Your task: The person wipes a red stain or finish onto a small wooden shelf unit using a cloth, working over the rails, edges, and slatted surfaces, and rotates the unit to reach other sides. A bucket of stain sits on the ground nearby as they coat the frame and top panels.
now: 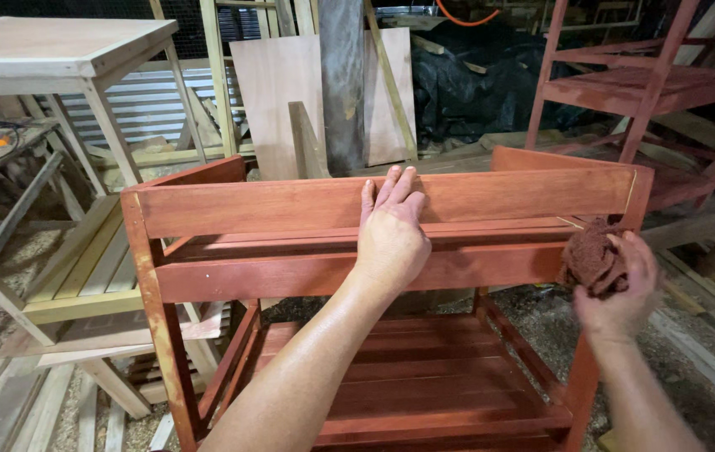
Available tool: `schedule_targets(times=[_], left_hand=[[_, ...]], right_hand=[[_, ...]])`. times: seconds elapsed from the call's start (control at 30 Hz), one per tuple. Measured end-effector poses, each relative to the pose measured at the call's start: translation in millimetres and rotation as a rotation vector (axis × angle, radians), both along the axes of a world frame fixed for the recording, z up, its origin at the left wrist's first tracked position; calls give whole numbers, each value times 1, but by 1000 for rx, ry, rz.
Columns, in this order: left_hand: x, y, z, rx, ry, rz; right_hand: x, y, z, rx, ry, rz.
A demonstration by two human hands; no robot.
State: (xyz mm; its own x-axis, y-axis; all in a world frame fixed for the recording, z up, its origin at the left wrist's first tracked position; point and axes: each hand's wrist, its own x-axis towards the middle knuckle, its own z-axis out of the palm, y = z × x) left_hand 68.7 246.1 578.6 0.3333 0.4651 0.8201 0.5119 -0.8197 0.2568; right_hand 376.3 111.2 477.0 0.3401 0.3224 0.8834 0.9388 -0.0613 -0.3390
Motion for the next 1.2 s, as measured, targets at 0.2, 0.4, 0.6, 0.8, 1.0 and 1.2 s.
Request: schedule_targets(times=[0.2, 0.4, 0.6, 0.8, 1.0, 1.2], left_hand=[[-3, 0, -1, 3, -16, -20], [-7, 4, 4, 24, 34, 3], [-9, -1, 8, 12, 12, -3], [-10, -4, 12, -19, 49, 28], [-9, 2, 6, 15, 82, 29], [-2, 8, 1, 34, 46, 23]], right_hand=[[-31, 9, -2, 14, 120, -1], [-79, 32, 8, 386, 482, 624], [-172, 67, 5, 50, -42, 378], [-122, 46, 27, -139, -279, 296], [-91, 34, 34, -168, -106, 115], [-142, 60, 30, -89, -308, 208]])
